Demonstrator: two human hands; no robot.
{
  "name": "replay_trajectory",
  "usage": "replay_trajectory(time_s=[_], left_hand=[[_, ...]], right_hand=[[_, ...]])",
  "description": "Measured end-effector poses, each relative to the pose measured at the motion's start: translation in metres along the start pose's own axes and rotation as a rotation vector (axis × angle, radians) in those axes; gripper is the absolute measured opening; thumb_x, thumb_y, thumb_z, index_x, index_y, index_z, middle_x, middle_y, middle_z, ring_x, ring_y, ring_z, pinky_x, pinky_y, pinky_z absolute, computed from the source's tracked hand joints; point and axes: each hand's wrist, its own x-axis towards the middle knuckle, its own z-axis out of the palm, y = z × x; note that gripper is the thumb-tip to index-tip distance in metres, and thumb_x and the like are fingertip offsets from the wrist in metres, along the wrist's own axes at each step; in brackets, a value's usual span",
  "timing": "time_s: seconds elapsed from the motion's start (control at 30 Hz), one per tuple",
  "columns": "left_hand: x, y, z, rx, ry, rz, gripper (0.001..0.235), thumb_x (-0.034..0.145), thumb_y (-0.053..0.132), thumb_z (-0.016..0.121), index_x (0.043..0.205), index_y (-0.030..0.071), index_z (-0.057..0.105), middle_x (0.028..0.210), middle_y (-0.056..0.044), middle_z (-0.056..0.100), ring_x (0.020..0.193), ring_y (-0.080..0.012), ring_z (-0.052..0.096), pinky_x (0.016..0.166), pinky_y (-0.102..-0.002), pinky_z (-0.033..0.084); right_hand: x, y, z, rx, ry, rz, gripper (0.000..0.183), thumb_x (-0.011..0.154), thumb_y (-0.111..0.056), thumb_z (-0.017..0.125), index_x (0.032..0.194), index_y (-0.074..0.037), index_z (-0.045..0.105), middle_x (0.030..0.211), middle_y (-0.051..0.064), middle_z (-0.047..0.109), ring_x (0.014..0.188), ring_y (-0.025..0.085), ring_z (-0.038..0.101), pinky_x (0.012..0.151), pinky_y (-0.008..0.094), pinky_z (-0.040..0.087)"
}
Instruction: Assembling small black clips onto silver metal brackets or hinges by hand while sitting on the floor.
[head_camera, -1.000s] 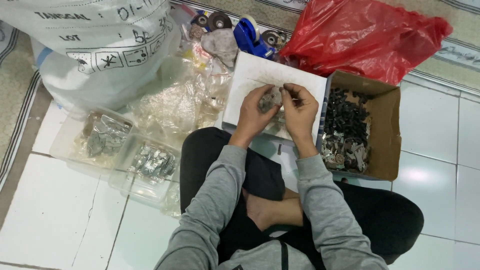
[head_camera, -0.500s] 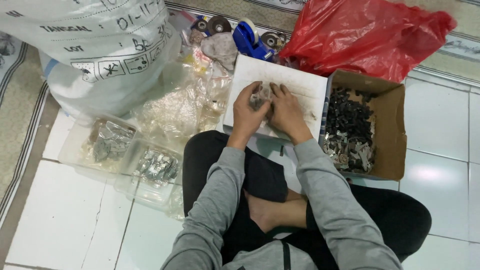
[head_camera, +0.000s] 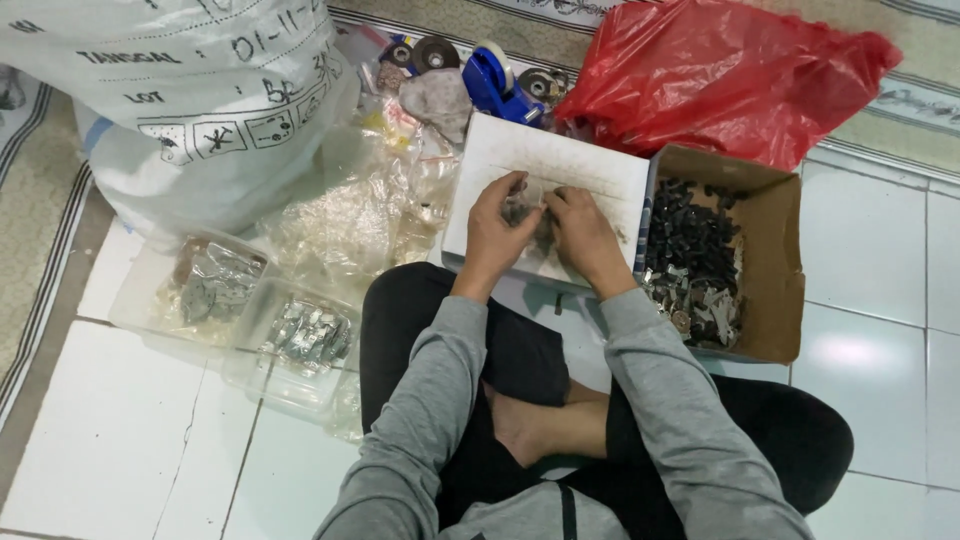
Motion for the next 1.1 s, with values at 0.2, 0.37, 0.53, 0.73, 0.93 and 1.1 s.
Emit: replay_trajectory(time_s=[0.2,0.37,0.53,0.73,0.93,1.1], left_hand=[[0.000,0.003,0.000,0.018,-0.019,-0.017,0.053,0.087,0.015,0.079,0.136,0.006,0.062,0.120,-0.018,0.067,0.118,-0.0370,0.065,0.107,-0.055,0.049],[-0.001,-0.001,0.002,0.043,-0.027,-0.012,0.055,0.086,0.018,0.080,0.137,0.007,0.062,0.121,-0.017,0.068,0.121,-0.0357,0.064,0.110,-0.052,0.046],[0.000,-0.012,0.008,0.090,-0.053,0.048,0.058,0.083,0.017,0.080,0.137,0.009,0.063,0.122,-0.015,0.069,0.122,-0.0350,0.064,0.112,-0.050,0.043],[0.002,-0.016,0.015,0.118,0.006,0.131,0.053,0.083,0.015,0.081,0.133,0.008,0.064,0.116,-0.014,0.070,0.116,-0.0340,0.067,0.109,-0.048,0.046],[0.002,-0.017,0.015,0.130,0.025,0.160,0.056,0.078,0.014,0.084,0.130,0.009,0.066,0.113,-0.013,0.073,0.112,-0.0330,0.069,0.106,-0.049,0.048],[0.003,-0.015,0.014,0.111,0.055,0.177,0.051,0.081,0.023,0.086,0.127,0.008,0.068,0.110,-0.014,0.073,0.107,-0.0332,0.071,0.102,-0.049,0.050]], right_hand=[[0.003,0.044,0.042,-0.046,0.110,-0.064,0.029,0.097,-0.006,0.055,0.122,-0.010,0.069,0.115,0.015,0.069,0.112,0.034,0.066,0.095,0.039,0.054],[0.004,0.027,0.010,0.241,0.264,0.027,0.023,0.095,0.001,0.062,0.114,-0.006,0.075,0.105,0.018,0.074,0.102,0.037,0.071,0.092,0.042,0.056],[0.003,0.020,-0.025,0.671,0.381,0.241,0.025,0.091,-0.004,0.074,0.115,-0.009,0.078,0.095,0.010,0.075,0.086,0.015,0.068,0.078,0.032,0.055],[0.010,-0.027,-0.069,0.812,0.392,0.147,0.025,0.090,0.004,0.075,0.114,-0.004,0.077,0.096,0.013,0.076,0.080,0.012,0.070,0.070,0.027,0.056],[0.010,-0.067,-0.060,0.639,0.530,0.045,0.021,0.095,0.006,0.069,0.114,0.001,0.076,0.098,0.020,0.074,0.093,0.033,0.076,0.079,0.039,0.061],[0.005,-0.075,-0.039,0.534,0.670,-0.025,0.024,0.094,0.007,0.070,0.115,-0.002,0.077,0.099,0.016,0.074,0.094,0.036,0.074,0.083,0.043,0.059]])
